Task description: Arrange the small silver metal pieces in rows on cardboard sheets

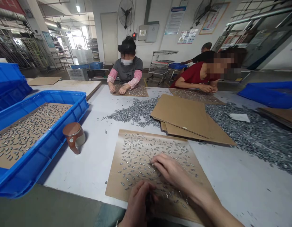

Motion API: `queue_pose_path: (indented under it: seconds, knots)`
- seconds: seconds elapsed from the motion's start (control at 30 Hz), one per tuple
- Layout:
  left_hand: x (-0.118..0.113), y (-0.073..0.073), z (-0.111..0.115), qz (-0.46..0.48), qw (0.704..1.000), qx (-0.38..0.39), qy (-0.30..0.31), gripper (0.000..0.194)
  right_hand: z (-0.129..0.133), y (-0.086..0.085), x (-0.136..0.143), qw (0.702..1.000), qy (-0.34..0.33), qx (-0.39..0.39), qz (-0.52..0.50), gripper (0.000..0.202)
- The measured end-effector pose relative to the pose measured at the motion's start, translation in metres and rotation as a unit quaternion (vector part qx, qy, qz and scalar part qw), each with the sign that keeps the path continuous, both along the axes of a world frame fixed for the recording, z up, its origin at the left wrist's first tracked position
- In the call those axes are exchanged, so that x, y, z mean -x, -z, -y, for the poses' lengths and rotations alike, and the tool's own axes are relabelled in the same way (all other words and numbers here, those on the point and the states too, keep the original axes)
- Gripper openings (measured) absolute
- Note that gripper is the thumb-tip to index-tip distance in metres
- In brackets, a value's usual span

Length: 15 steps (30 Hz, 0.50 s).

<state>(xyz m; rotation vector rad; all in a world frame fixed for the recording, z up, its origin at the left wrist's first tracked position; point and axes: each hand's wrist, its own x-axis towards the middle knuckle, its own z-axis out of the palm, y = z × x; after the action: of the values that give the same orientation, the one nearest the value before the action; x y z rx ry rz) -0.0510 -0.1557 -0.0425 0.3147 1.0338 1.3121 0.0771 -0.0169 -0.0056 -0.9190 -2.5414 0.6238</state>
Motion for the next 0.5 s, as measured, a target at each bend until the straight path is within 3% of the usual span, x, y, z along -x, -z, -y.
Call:
queue_pose_path:
  seconds: [0.13,0.3,0.5]
  knots:
    - [0.001,0.013,0.000,-0.008,0.999,-0.012,0.030,0.066,-0.041,0.017,0.019,0.996,-0.018,-0.045,0.075,0.018]
    - [0.007,0.031,0.000,-0.016,0.999,-0.018,0.029,0.063,-0.051,0.023,0.033,0.992,-0.012,-0.064,0.112,0.021]
    - [0.007,0.022,-0.002,-0.014,0.999,-0.007,0.027,0.064,-0.058,0.023,0.036,0.995,-0.032,-0.057,0.074,0.016]
